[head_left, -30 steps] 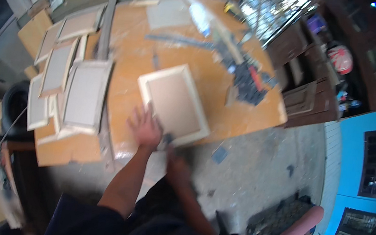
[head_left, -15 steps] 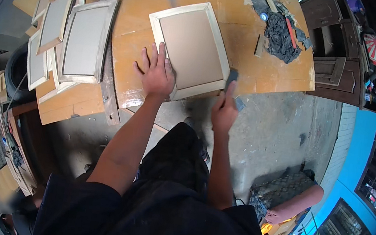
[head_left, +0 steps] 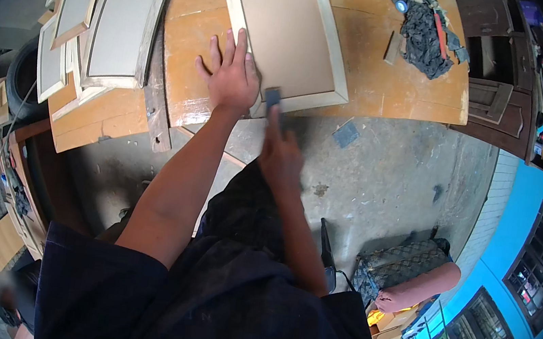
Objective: Sand the edges of a wooden frame assembly.
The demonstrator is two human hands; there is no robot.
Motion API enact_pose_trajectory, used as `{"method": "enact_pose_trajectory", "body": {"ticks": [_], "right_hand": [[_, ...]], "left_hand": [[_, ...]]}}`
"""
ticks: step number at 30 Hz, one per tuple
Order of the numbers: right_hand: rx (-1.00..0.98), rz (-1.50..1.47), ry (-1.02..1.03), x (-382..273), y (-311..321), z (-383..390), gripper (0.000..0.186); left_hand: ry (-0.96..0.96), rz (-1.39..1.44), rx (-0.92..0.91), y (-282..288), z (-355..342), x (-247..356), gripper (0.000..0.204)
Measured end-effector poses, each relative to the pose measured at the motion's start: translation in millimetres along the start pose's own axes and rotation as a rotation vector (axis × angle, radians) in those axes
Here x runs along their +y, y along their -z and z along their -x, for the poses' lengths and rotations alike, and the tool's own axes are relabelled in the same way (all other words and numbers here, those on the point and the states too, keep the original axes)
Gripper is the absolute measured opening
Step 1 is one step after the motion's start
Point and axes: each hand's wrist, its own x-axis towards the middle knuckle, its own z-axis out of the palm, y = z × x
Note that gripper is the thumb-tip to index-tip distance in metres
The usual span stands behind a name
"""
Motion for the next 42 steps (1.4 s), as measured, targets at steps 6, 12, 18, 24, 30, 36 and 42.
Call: {"method": "enact_pose_trajectory", "body": {"ticks": [6,12,18,24,30,36,42], "right_hand": [[0.164,0.033,-0.007,9,-4,1,0.059],[0.161,0.081,0.036,28,22,-10,0.053],[0.14,0.023,0.031,7,-11,12,0.061],[0.232,0.013,-0.053,38,18,-8,0.061],[0.169,-0.022,0.004,-7,-2,28,0.058],[0.245,-0.046,-0.002,34,37,-5,0.056],[0.416,0.018,0.021,77,74,-30,0.051]], "left_hand": [[-0.016,0.006,0.001,0,0,8,0.055],[-0.018,0.013,0.0,-2,0,3,0.055],[-0.01,-0.004,0.0,-1,-6,5,0.056],[-0.026,0.018,-0.002,-2,-1,4,0.057],[-0.033,0.025,-0.001,-1,1,1,0.059],[-0.013,0.023,-0.004,-1,-4,-1,0.059],[-0.02,0.023,-0.032,1,-2,7,0.061]]}}
